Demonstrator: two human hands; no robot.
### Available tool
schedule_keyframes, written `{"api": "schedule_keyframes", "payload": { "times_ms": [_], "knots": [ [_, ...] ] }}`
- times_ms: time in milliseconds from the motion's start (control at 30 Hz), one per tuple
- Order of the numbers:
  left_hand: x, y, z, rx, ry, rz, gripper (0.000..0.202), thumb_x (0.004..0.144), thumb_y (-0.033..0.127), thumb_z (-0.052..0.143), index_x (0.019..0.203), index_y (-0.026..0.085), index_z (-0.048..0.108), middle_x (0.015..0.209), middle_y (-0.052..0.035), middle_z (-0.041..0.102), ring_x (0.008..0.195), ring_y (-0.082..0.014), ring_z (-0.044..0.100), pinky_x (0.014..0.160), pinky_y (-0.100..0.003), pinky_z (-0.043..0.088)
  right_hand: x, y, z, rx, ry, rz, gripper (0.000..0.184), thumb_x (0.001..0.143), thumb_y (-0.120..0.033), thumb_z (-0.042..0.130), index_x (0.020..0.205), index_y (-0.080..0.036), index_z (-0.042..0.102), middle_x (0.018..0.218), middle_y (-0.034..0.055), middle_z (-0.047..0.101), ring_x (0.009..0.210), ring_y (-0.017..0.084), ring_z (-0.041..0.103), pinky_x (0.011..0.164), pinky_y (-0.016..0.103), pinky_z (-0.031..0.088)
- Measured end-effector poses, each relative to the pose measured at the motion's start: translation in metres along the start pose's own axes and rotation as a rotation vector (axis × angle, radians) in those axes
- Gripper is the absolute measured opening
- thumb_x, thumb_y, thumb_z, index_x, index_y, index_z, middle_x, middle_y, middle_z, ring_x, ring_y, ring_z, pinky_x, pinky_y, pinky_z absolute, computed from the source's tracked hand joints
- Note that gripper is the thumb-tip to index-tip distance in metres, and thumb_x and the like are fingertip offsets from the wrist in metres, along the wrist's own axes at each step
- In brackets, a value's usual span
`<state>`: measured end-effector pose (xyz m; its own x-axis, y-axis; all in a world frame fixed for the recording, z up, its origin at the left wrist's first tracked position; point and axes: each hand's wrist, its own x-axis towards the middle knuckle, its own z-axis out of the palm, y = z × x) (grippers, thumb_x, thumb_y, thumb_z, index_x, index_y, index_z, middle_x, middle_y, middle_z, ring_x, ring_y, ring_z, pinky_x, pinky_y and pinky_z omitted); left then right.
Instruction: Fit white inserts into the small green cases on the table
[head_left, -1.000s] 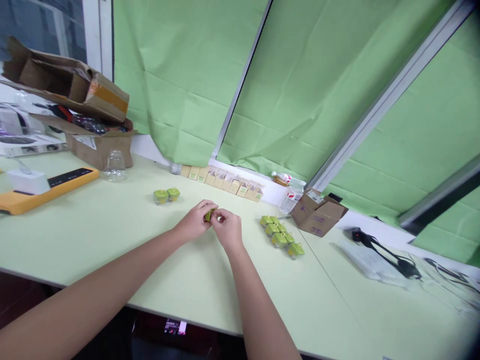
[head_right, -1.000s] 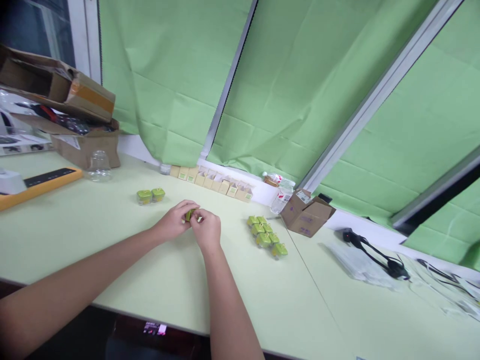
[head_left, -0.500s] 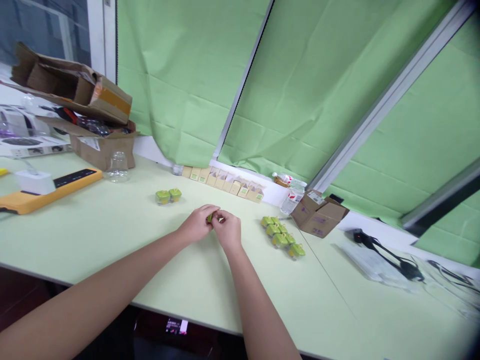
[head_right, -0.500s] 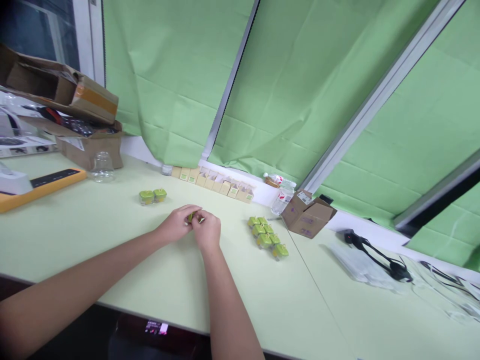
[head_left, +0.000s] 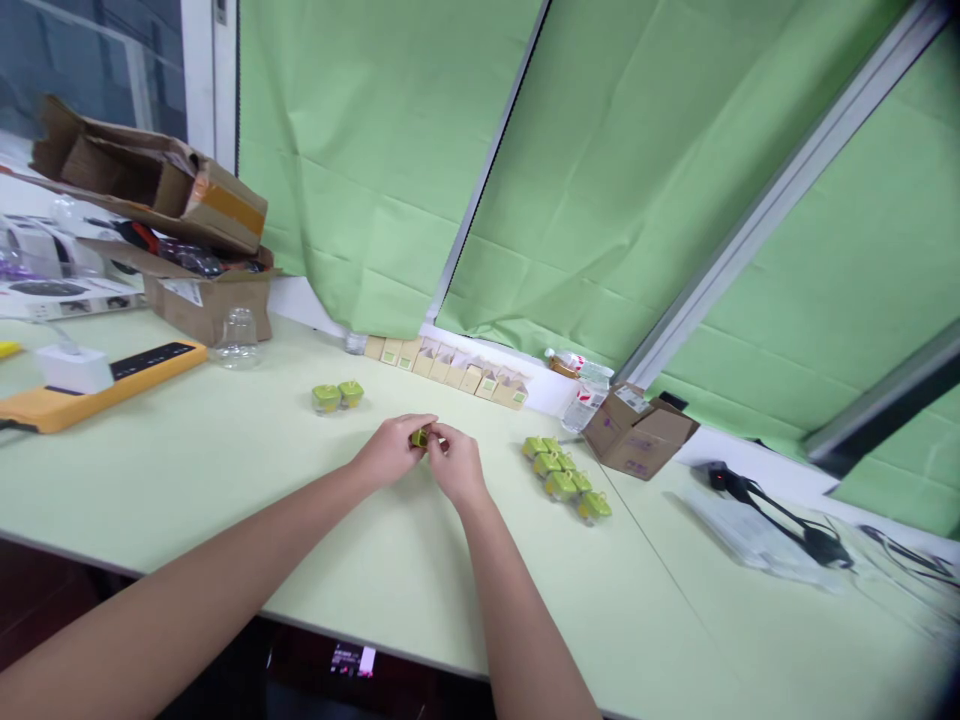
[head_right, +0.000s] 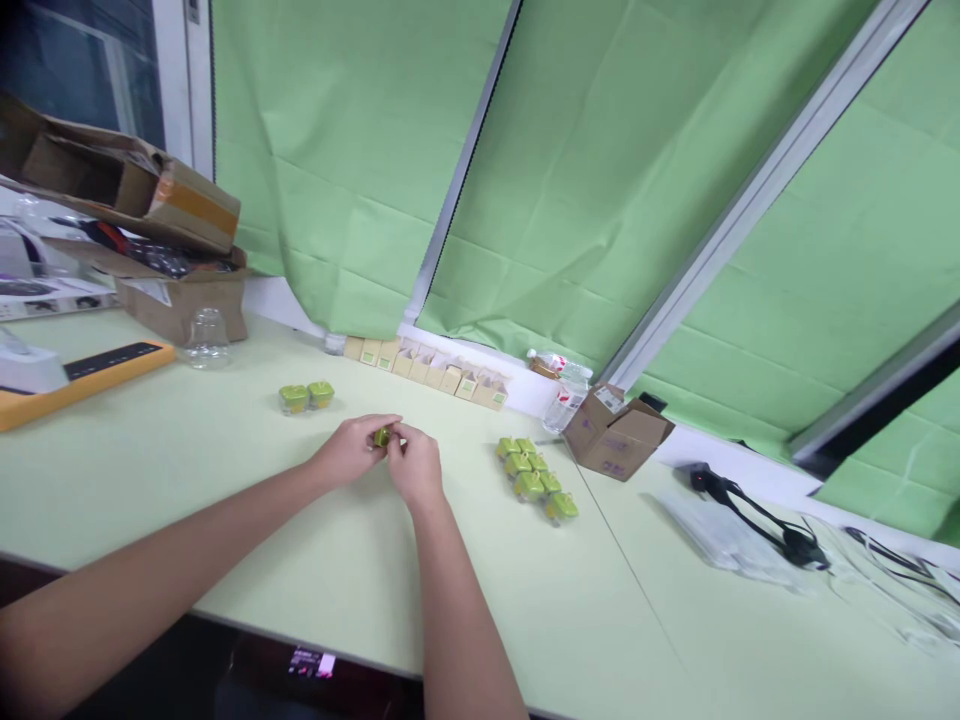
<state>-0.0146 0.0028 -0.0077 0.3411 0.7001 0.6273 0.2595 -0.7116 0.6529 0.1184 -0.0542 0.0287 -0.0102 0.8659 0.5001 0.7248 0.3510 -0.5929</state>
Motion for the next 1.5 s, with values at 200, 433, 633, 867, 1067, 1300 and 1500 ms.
{"api": "schedule_keyframes", "payload": {
  "times_ms": [200,433,633,867,1067,1300,1500],
  "knots": [
    [-0.001,0.001,-0.002,0.004,-0.032,-0.051,0.050,0.072,0.011,0.055,0.120,0.023,0.064,0.111,-0.0028,0.070,0.092,-0.0174,0.066,0.083,-0.026,0.051,0.000,0.008,0.005,0.090,0.037,0.113,0.020,0.083,-0.025,0.050,0.090,-0.025,0.069,0.086,-0.0014,0.072,0.064,0.013,0.064,0.067,0.024,0.048],
    [-0.002,0.004,-0.004,-0.004,-0.076,-0.057,0.044,0.075,0.016,0.056,0.117,0.024,0.064,0.104,-0.0024,0.070,0.087,-0.0168,0.064,0.076,-0.024,0.050,0.002,0.014,0.006,0.125,0.081,0.209,0.015,0.078,-0.031,0.057,0.084,-0.022,0.067,0.082,0.0000,0.071,0.064,0.014,0.063,0.067,0.026,0.050],
    [-0.003,0.006,-0.004,-0.027,-0.085,-0.063,0.040,0.076,0.020,0.057,0.114,0.024,0.065,0.100,-0.0023,0.071,0.084,-0.0178,0.064,0.073,-0.025,0.051,0.002,0.012,0.002,0.047,0.150,0.244,0.018,0.073,-0.036,0.062,0.084,-0.021,0.063,0.079,-0.0003,0.069,0.060,0.014,0.060,0.065,0.027,0.048],
    [-0.003,0.013,-0.006,-0.085,-0.099,-0.015,0.042,0.073,0.014,0.054,0.111,0.024,0.067,0.102,-0.0021,0.071,0.087,-0.0183,0.065,0.079,-0.027,0.051,0.003,0.016,0.007,0.204,0.017,0.263,0.025,0.078,-0.040,0.060,0.091,-0.020,0.065,0.092,0.0038,0.071,0.070,0.015,0.065,0.066,0.028,0.051],
    [-0.003,0.011,-0.005,-0.069,-0.073,-0.054,0.044,0.073,0.016,0.058,0.115,0.022,0.066,0.106,-0.0039,0.070,0.088,-0.0188,0.065,0.077,-0.027,0.052,0.004,0.019,0.008,0.366,-0.030,0.338,0.027,0.077,-0.041,0.061,0.091,-0.019,0.065,0.090,0.0057,0.071,0.070,0.017,0.067,0.058,0.028,0.055],
    [-0.003,0.017,-0.006,-0.116,-0.083,-0.013,0.045,0.074,0.014,0.055,0.117,0.024,0.065,0.115,-0.0030,0.067,0.099,-0.0197,0.063,0.083,-0.027,0.053,0.005,0.018,0.007,0.589,-0.064,0.392,0.025,0.073,-0.037,0.067,0.090,-0.018,0.064,0.080,0.0040,0.070,0.072,0.019,0.067,0.065,0.032,0.058],
    [-0.004,0.023,-0.014,-0.050,-0.119,0.031,0.048,0.076,0.016,0.057,0.123,0.028,0.062,0.110,-0.0041,0.068,0.077,-0.0158,0.062,0.074,-0.028,0.052,0.003,0.007,-0.001,0.842,-0.194,0.441,0.030,0.073,-0.037,0.070,0.096,-0.020,0.062,0.082,0.0022,0.068,0.071,0.015,0.066,0.067,0.031,0.056]
  ]
}}
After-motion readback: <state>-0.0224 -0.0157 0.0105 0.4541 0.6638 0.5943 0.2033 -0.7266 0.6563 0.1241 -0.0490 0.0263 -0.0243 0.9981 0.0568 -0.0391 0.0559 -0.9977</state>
